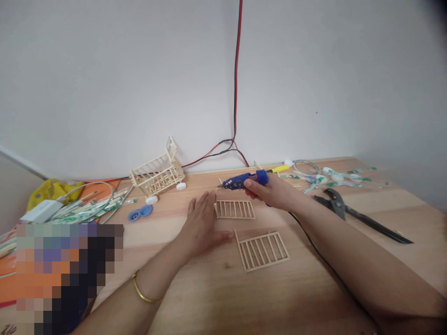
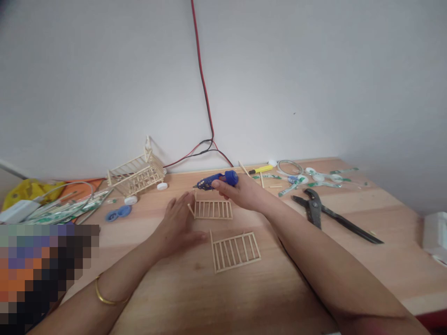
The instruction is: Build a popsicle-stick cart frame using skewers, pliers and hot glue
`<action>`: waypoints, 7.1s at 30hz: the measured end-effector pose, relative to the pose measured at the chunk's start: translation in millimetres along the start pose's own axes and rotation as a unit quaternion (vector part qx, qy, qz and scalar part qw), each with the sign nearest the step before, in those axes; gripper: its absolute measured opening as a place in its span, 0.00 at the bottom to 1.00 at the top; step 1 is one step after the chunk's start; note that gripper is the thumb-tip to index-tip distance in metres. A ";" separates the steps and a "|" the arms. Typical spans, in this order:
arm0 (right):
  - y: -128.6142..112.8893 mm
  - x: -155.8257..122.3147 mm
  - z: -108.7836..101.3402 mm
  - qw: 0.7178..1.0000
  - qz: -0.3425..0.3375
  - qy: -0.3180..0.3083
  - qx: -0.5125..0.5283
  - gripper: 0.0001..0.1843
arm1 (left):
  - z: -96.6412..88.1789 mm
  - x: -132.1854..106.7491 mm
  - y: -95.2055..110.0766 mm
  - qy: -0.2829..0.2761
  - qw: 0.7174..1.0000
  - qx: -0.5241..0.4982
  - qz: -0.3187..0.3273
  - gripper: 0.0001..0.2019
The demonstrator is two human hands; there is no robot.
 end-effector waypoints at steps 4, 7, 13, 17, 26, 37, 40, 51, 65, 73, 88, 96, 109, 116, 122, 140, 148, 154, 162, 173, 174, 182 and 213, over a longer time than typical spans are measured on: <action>0.6 0.8 -1.6 1.000 -0.018 0.011 0.010 0.28 | 0.4 -0.3 -1.0 0.002 1.000 0.002 0.002 0.53; 2.4 0.7 -1.4 0.999 -0.025 0.020 0.029 0.29 | -1.1 0.1 0.1 0.004 1.000 0.000 0.002 0.52; -3.1 -0.7 -6.3 0.998 -0.034 0.033 0.037 0.29 | -1.5 0.4 0.7 -0.002 1.000 -0.003 -0.005 0.53; -6.1 -6.0 -30.3 0.992 -0.032 0.090 -0.077 0.25 | -2.3 0.7 1.0 -0.001 1.000 -0.007 -0.009 0.53; 71.1 -62.0 -56.5 0.963 -0.023 0.004 -0.268 0.20 | -21.3 3.6 -8.5 -0.022 0.994 -0.103 -0.042 0.50; 45.4 -116.7 -71.6 0.958 -0.083 0.062 -0.268 0.17 | -30.0 1.5 -41.2 0.055 0.947 -0.290 -0.127 0.35; 9.5 -120.8 -32.7 0.972 -0.133 -0.033 -0.193 0.15 | -35.1 6.4 -41.6 0.090 0.928 -0.318 -0.171 0.31; -7.8 -111.2 28.1 0.952 -0.131 -0.152 -0.232 0.26 | -33.7 40.1 -39.3 0.102 0.953 -0.250 -0.136 0.20; -44.4 -39.6 1.7 0.964 -0.187 0.017 -0.186 0.25 | -17.9 55.8 -34.5 0.076 0.959 -0.267 -0.054 0.17; -43.9 -6.0 10.0 0.956 -0.184 0.009 -0.228 0.23 | -17.0 52.4 -32.2 0.080 0.965 -0.249 -0.025 0.12; -36.1 -3.6 9.2 0.958 -0.201 -0.038 -0.199 0.26 | -24.7 50.1 -26.8 0.132 0.964 -0.230 -0.012 0.07; -39.2 -3.2 9.3 0.960 -0.204 -0.042 -0.187 0.26 | -25.9 49.6 -29.7 0.134 0.964 -0.222 -0.058 0.08; -35.7 -0.5 14.8 0.960 -0.213 -0.046 -0.176 0.25 | -28.8 48.0 -21.4 0.120 0.964 -0.237 -0.014 0.05; -36.0 -1.2 15.1 0.959 -0.216 -0.047 -0.175 0.27 | -31.8 45.6 -20.5 0.126 0.961 -0.247 -0.013 0.03; -34.2 -0.3 12.1 0.960 -0.214 -0.048 -0.175 0.25 | -32.0 45.2 -22.0 0.145 0.966 -0.211 -0.016 0.04; -36.8 -1.5 10.1 0.958 -0.216 -0.048 -0.181 0.25 | -32.8 49.2 -17.9 0.125 0.973 -0.189 0.035 0.13; -39.2 -1.9 14.4 0.959 -0.211 -0.064 -0.179 0.25 | -36.4 49.1 -15.1 0.131 0.972 -0.195 0.025 0.05; -37.4 -1.5 15.8 0.960 -0.204 -0.071 -0.177 0.25 | -34.8 48.7 -17.7 0.131 0.972 -0.192 0.022 0.05; -37.3 -0.9 16.8 0.959 -0.213 -0.063 -0.177 0.25 | -34.0 48.6 -18.7 0.132 0.973 -0.191 0.012 0.04; -33.6 1.1 19.7 0.955 -0.228 -0.057 -0.183 0.25 | -34.5 48.0 -17.7 0.144 0.971 -0.189 0.023 0.05; -33.4 1.3 19.8 0.955 -0.227 -0.057 -0.184 0.25 | -34.5 48.0 -17.7 0.144 0.971 -0.190 0.023 0.05; -31.5 2.5 20.0 0.956 -0.219 -0.051 -0.190 0.26 | -33.5 48.2 -18.7 0.148 0.970 -0.191 0.023 0.04; -35.3 1.6 19.9 0.962 -0.207 -0.047 -0.171 0.25 | -34.7 48.2 -18.2 0.150 0.973 -0.177 0.024 0.05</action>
Point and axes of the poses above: each hand's wrist, its own x-axis towards the middle knuckle, its own z-axis out of the palm, y = z × x, the point moved 6 cm from there along x, towards the middle knuckle, and after that the axes turned 10 degrees about y, right-handed, at the moved point
